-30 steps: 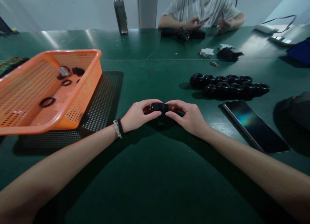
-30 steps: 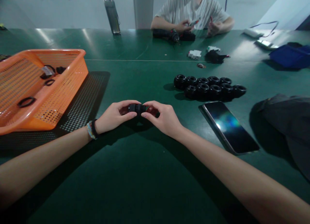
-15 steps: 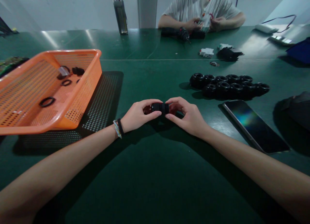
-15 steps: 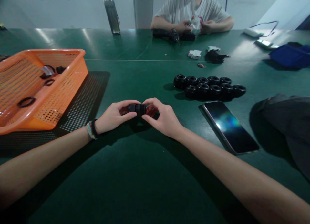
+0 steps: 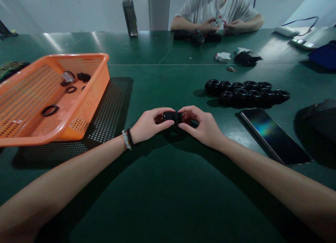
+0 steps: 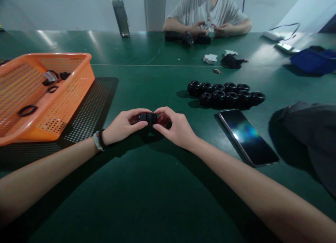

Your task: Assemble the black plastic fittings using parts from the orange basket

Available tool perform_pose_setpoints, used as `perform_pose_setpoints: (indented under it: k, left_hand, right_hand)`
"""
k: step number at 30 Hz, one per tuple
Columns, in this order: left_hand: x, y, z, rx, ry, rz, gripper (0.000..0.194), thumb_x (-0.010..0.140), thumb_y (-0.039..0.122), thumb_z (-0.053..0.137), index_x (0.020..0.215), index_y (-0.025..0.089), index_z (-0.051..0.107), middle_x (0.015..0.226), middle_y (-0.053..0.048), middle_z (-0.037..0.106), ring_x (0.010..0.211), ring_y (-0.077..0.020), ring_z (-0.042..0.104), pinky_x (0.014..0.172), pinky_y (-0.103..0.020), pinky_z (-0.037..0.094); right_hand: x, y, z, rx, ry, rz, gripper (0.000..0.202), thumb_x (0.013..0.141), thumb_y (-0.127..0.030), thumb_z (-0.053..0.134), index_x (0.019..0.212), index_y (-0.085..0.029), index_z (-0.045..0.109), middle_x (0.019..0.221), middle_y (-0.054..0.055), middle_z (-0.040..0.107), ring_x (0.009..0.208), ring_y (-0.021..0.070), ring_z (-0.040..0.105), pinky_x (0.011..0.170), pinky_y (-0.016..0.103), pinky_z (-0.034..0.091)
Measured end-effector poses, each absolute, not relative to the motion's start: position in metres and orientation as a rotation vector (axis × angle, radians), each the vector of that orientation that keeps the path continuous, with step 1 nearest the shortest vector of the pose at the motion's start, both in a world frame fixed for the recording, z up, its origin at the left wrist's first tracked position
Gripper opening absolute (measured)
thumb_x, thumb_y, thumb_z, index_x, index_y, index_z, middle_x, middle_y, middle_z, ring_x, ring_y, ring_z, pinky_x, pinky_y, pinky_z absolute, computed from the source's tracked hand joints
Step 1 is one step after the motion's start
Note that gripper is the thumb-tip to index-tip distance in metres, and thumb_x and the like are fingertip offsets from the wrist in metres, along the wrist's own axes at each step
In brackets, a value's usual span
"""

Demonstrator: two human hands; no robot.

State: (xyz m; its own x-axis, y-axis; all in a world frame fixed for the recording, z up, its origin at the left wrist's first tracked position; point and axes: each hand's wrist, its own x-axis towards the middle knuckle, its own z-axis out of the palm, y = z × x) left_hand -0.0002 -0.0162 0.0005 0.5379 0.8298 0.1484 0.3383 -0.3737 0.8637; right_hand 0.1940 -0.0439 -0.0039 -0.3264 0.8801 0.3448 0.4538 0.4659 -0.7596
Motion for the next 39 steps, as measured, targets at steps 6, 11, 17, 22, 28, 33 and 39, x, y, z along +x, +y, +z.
perform_pose_setpoints:
  k: [6, 11, 17, 22, 28, 33, 39]
  left_hand:
    - [-0.0004, -0.0163, 0.001, 1.959, 0.956, 0.735, 0.038, 0.077, 0.031, 0.058, 0.11, 0.014, 0.06, 0.097, -0.006, 0.067, 0.077, -0.0148, 0.061, 0.068, -0.026, 0.05]
    - [-0.0008, -0.0165, 0.0015, 1.958, 0.934, 0.747, 0.039, 0.077, 0.032, 0.058, 0.11, 0.013, 0.06, 0.098, -0.006, 0.067, 0.078, -0.0151, 0.061, 0.069, -0.026, 0.05]
    - [0.0001, -0.0169, 0.0013, 1.932, 0.936, 0.748, 0.038, 0.076, 0.032, 0.058, 0.109, 0.013, 0.06, 0.096, -0.006, 0.067, 0.078, -0.0146, 0.061, 0.069, -0.026, 0.05]
    - [0.0002, -0.0173, 0.0019, 1.947, 0.947, 0.741, 0.037, 0.077, 0.032, 0.058, 0.109, 0.014, 0.06, 0.096, -0.005, 0.067, 0.077, -0.0145, 0.061, 0.069, -0.026, 0.05]
    - [0.0002, -0.017, 0.0013, 1.959, 0.949, 0.743, 0.038, 0.076, 0.032, 0.058, 0.109, 0.013, 0.06, 0.096, -0.006, 0.067, 0.077, -0.0147, 0.061, 0.068, -0.027, 0.05]
    - [0.0001, -0.017, 0.0013, 1.963, 0.956, 0.738, 0.038, 0.077, 0.033, 0.057, 0.109, 0.013, 0.06, 0.096, -0.006, 0.067, 0.076, -0.0147, 0.061, 0.068, -0.027, 0.05]
    - [0.0001, -0.0173, 0.0022, 1.975, 0.964, 0.726, 0.037, 0.077, 0.034, 0.056, 0.109, 0.014, 0.06, 0.095, -0.006, 0.067, 0.076, -0.0153, 0.061, 0.068, -0.027, 0.05]
  right_hand:
    - [0.1946, -0.0446, -0.0034, -1.12, -1.953, 0.727, 0.022, 0.076, -0.025, 0.06, 0.097, -0.02, 0.054, 0.073, -0.001, 0.064, 0.066, 0.0146, 0.061, 0.063, 0.03, 0.052]
    - [0.1945, -0.0442, -0.0029, -1.122, -1.961, 0.709, 0.022, 0.076, -0.026, 0.06, 0.097, -0.02, 0.054, 0.073, 0.0, 0.064, 0.065, 0.0144, 0.061, 0.062, 0.03, 0.051]
    - [0.1944, -0.0441, -0.0043, -1.122, -1.951, 0.723, 0.021, 0.076, -0.026, 0.06, 0.096, -0.02, 0.054, 0.072, -0.001, 0.063, 0.064, 0.014, 0.061, 0.062, 0.029, 0.051]
    - [0.1943, -0.0441, -0.0044, -1.128, -1.951, 0.72, 0.021, 0.076, -0.026, 0.06, 0.096, -0.02, 0.054, 0.072, -0.001, 0.064, 0.064, 0.0141, 0.061, 0.062, 0.029, 0.051]
    - [0.1937, -0.0442, -0.0027, -1.143, -1.96, 0.714, 0.021, 0.077, -0.027, 0.059, 0.096, -0.018, 0.055, 0.071, 0.0, 0.064, 0.064, 0.0144, 0.061, 0.062, 0.029, 0.05]
    - [0.1941, -0.0438, -0.0033, -1.139, -1.97, 0.715, 0.022, 0.077, -0.027, 0.059, 0.097, -0.018, 0.055, 0.072, 0.0, 0.064, 0.064, 0.0145, 0.061, 0.062, 0.029, 0.049]
    - [0.1943, -0.0441, -0.0031, -1.151, -1.972, 0.728, 0.021, 0.078, -0.028, 0.059, 0.097, -0.02, 0.055, 0.073, 0.0, 0.064, 0.065, 0.015, 0.061, 0.062, 0.03, 0.049]
